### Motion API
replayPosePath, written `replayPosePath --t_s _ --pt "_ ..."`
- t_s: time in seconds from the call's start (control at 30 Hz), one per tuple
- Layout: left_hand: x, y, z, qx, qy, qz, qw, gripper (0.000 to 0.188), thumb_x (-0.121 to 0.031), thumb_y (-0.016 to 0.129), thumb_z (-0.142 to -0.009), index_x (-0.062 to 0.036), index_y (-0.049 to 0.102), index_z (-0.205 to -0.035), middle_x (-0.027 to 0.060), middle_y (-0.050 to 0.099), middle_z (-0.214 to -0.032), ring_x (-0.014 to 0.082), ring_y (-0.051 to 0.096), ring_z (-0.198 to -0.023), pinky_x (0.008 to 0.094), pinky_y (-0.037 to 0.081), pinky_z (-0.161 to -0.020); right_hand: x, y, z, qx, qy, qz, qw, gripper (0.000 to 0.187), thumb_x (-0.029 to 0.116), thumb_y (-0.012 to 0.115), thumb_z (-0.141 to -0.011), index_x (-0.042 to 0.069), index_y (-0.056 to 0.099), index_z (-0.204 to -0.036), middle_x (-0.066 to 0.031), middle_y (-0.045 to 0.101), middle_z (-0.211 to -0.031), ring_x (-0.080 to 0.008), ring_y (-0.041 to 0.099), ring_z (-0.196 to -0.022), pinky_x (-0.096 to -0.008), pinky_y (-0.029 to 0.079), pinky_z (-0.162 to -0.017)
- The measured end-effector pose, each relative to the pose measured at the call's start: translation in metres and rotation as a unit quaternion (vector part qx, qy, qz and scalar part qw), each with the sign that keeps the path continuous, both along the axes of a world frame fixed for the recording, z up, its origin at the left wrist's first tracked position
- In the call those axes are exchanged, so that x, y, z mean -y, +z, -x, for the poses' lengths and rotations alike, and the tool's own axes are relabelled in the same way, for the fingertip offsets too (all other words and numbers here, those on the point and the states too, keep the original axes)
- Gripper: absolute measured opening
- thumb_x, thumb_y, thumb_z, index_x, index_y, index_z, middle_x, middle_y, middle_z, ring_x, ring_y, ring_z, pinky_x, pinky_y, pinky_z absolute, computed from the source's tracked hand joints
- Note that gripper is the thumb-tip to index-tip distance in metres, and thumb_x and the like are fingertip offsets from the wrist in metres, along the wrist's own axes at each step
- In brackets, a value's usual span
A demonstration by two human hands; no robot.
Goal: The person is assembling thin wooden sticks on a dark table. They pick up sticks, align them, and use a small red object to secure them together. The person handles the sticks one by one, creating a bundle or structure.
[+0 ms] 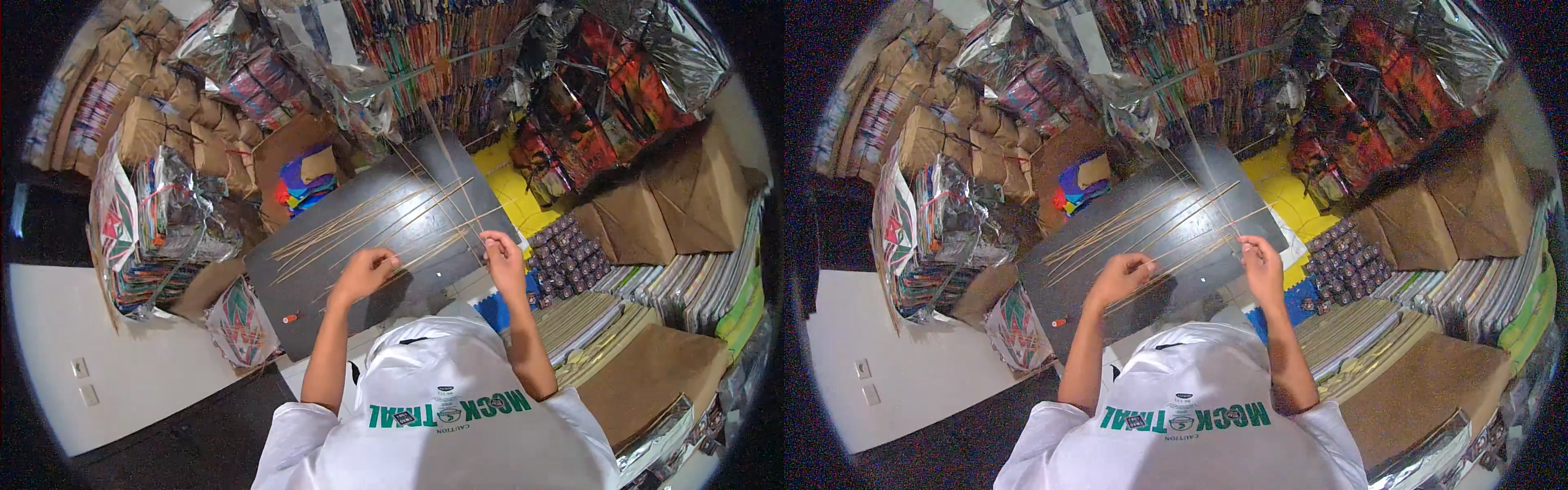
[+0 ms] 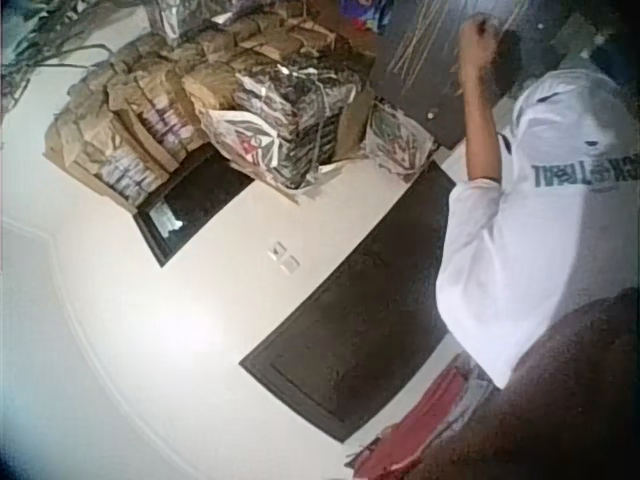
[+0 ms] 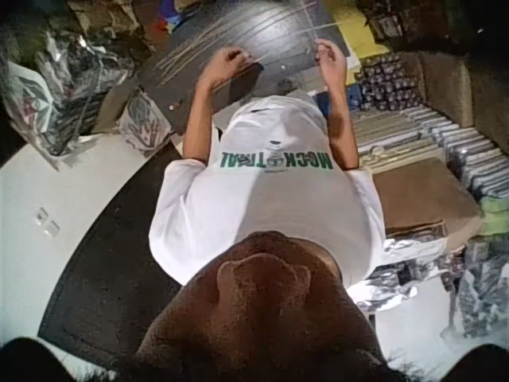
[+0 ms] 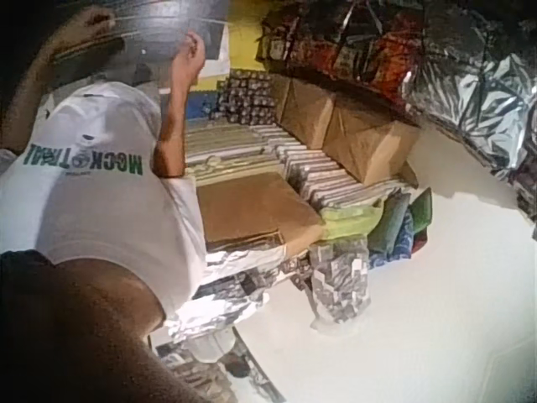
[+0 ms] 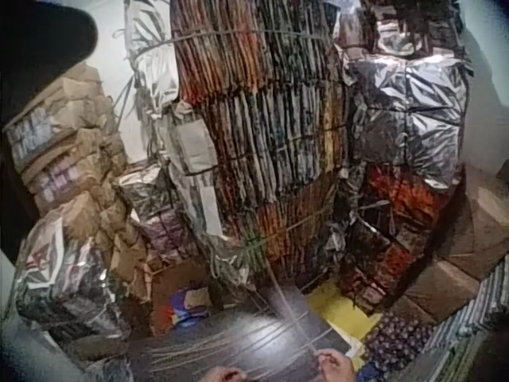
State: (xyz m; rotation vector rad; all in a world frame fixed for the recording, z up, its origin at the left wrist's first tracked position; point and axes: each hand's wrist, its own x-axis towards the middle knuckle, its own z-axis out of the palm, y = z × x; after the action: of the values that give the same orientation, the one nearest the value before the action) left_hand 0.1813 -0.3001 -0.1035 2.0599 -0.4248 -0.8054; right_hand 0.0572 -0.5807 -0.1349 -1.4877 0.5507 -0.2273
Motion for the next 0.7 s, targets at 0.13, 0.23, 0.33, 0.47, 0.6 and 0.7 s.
replayPosePath --t_s 0.13,0.23,0.33,0.47,0.6,0.7 --pt "-0.023 -0.013 0.0 0.092 0.054 -0.053 0.993 0.026 -0.026 0.07 -0.09 0.0004 0.072 -0.092 0.0151 0.068 -0.073 0.0239 0.066 -0.068 0.0366 0.05 -0.066 0.015 -0.028 -0.008 -0.026 0.021 0.042 0.999 0.019 0.009 0.058 -0.097 0.004 0.066 -0.114 0.0007 0.062 -0.075 -0.0032 0.053 -0.066 -0.0204 0.04 -0.057" --pt "-0.042 -0.034 -0.002 0.109 0.067 -0.094 0.987 0.021 -0.023 0.071 -0.088 -0.0027 0.073 -0.092 0.0175 0.069 -0.076 0.0302 0.068 -0.071 0.0396 0.051 -0.068 0.024 -0.053 -0.023 -0.053 0.011 0.062 0.997 0.019 0.009 0.059 -0.095 0.003 0.067 -0.111 -0.0032 0.065 -0.075 -0.0068 0.058 -0.069 -0.0239 0.045 -0.06" --pt "-0.058 -0.057 -0.001 0.123 0.088 -0.133 0.979 0.018 -0.02 0.071 -0.087 -0.0037 0.073 -0.092 0.0179 0.07 -0.08 0.0308 0.069 -0.072 0.0401 0.052 -0.069 0.034 -0.079 -0.041 -0.063 0.001 0.187 0.98 0.018 0.011 0.061 -0.091 0.004 0.07 -0.106 -0.0071 0.068 -0.077 -0.0128 0.062 -0.07 -0.0285 0.048 -0.063" --pt "-0.067 -0.07 0.008 0.133 0.129 -0.182 0.965 0.017 -0.019 0.071 -0.087 -0.0024 0.071 -0.092 0.0186 0.071 -0.084 0.0307 0.07 -0.075 0.0403 0.053 -0.07 0.038 -0.097 -0.066 -0.08 -0.005 0.28 0.957 0.019 0.013 0.064 -0.087 0.005 0.072 -0.101 -0.0132 0.071 -0.083 -0.025 0.068 -0.076 -0.0366 0.052 -0.07" --pt "-0.074 -0.086 0.017 0.16 0.186 -0.2 0.949 0.017 -0.021 0.07 -0.087 -0.0046 0.072 -0.093 0.0176 0.072 -0.089 0.0345 0.07 -0.084 0.0435 0.053 -0.074 0.042 -0.116 -0.086 -0.101 0.009 0.313 0.944 0.02 0.014 0.064 -0.087 0.005 0.073 -0.102 -0.014 0.072 -0.084 -0.0284 0.069 -0.077 -0.0387 0.053 -0.074" --pt "-0.078 -0.102 0.019 0.166 0.218 -0.213 0.938 0.019 -0.024 0.07 -0.088 -0.0064 0.072 -0.094 0.0165 0.073 -0.091 0.0356 0.07 -0.086 0.0446 0.054 -0.076 0.044 -0.121 -0.096 -0.074 0.014 0.323 0.943 0.018 0.014 0.062 -0.088 0.003 0.072 -0.099 -0.0112 0.07 -0.078 -0.0193 0.065 -0.07 -0.0328 0.051 -0.068"
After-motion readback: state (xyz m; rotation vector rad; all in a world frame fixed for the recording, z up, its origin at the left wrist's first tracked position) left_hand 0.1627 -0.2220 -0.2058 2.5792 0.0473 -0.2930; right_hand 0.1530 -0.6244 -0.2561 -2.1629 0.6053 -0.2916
